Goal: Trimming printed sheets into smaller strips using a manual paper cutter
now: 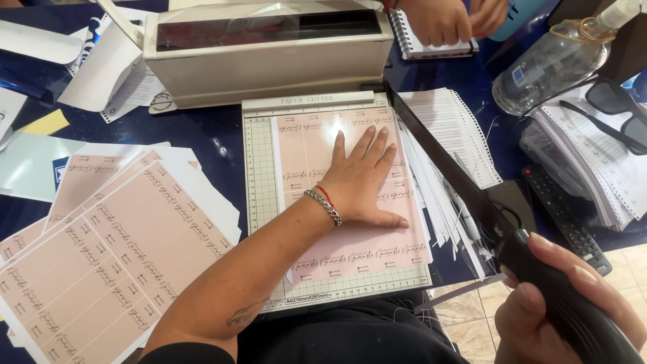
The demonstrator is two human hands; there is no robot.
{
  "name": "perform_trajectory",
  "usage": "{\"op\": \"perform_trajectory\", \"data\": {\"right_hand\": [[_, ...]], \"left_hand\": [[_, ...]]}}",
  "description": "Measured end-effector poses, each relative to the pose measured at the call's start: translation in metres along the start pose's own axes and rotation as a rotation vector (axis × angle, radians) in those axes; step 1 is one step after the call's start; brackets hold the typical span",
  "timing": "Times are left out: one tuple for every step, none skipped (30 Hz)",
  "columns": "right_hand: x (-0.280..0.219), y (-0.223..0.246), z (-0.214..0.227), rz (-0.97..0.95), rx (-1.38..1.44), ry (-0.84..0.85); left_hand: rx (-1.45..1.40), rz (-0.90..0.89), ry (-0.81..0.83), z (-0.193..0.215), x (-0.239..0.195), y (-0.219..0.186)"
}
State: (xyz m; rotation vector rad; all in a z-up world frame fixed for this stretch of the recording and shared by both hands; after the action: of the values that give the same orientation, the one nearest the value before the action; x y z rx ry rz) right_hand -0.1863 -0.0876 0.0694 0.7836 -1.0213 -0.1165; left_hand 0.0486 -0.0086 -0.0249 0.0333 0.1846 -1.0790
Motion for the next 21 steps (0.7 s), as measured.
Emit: {"op": "perform_trajectory", "data": {"right_hand": [[0.000,-0.001,0.000,0.012,-0.009,-0.004],[0.000,-0.003,0.000,0.023,-0.018,-0.009],[0.001,0.001,0.001,0.022,-0.019,-0.008],[0.002,0.004,0.002,0.012,-0.050,0.018],[0.003,0.008,0.003,0.001,-0.082,0.044],[0.003,0.007,0.002,0.001,-0.082,0.044],[0.003,0.007,0.002,0.000,-0.074,0.040],[0.003,0.007,0.001,0.000,-0.066,0.035],[0.003,0.004,0.001,0.000,-0.065,0.035],[0.003,0.001,0.001,0.031,-0.064,0.030],[0.003,-0.002,0.001,0.063,-0.062,0.023],[0.001,-0.002,0.001,0.064,-0.062,0.022],[-0.001,-0.002,0.001,0.034,-0.046,0.001],[-0.002,-0.002,0.000,0.003,-0.030,-0.019],[-0.009,-0.016,0.009,0.007,-0.027,-0.018],[-0.016,-0.030,0.018,0.045,-0.019,0.045],[-0.024,-0.043,0.027,0.078,-0.010,0.110],[-0.037,-0.048,0.029,0.078,-0.006,0.113],[-0.050,-0.053,0.030,0.119,-0.017,0.133],[-0.064,-0.057,0.030,0.159,-0.028,0.153],[-0.085,-0.061,0.022,0.164,-0.026,0.153]], "left_hand": [[0.017,0.006,0.001,0.000,0.000,0.000],[0.035,0.012,0.001,0.000,0.000,0.000],[0.034,0.011,0.002,0.000,0.000,-0.001],[0.036,0.011,0.006,0.000,0.001,-0.001],[0.039,0.011,0.010,0.000,0.001,0.000],[0.039,0.011,0.010,-0.001,0.001,-0.001],[0.030,0.013,0.005,-0.001,0.000,-0.001],[0.022,0.016,0.000,-0.001,0.000,-0.001],[0.022,0.016,0.000,-0.001,0.000,-0.001],[0.017,0.021,-0.006,-0.002,0.000,-0.001],[0.013,0.025,-0.012,-0.002,0.000,-0.001],[0.014,0.025,-0.013,0.001,-0.001,-0.002],[0.007,0.029,0.009,0.004,-0.002,-0.002],[-0.001,0.033,0.031,0.007,-0.003,-0.003],[0.000,0.037,0.028,0.005,-0.002,-0.002],[-0.015,0.038,-0.016,0.003,-0.002,-0.002],[-0.030,0.042,-0.055,0.000,-0.002,-0.003],[-0.031,0.047,-0.054,0.003,-0.003,-0.004],[-0.015,0.056,-0.011,0.007,-0.004,-0.005],[0.000,0.064,0.031,0.011,-0.005,-0.005],[0.002,0.067,0.027,0.015,-0.005,-0.006]]}}
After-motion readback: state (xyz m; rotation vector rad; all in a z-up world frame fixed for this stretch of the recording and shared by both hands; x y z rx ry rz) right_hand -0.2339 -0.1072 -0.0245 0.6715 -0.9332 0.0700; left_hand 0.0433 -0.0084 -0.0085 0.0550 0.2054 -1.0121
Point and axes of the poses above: each hand's wrist, its own x-axis towards the middle knuckle, its own z-axis out of the back of the hand, y = z × x, the point moved 1 cm from there along x, towards the middle knuckle, and after that the axes turned 12 degrees about x, right-handed, at the moved point
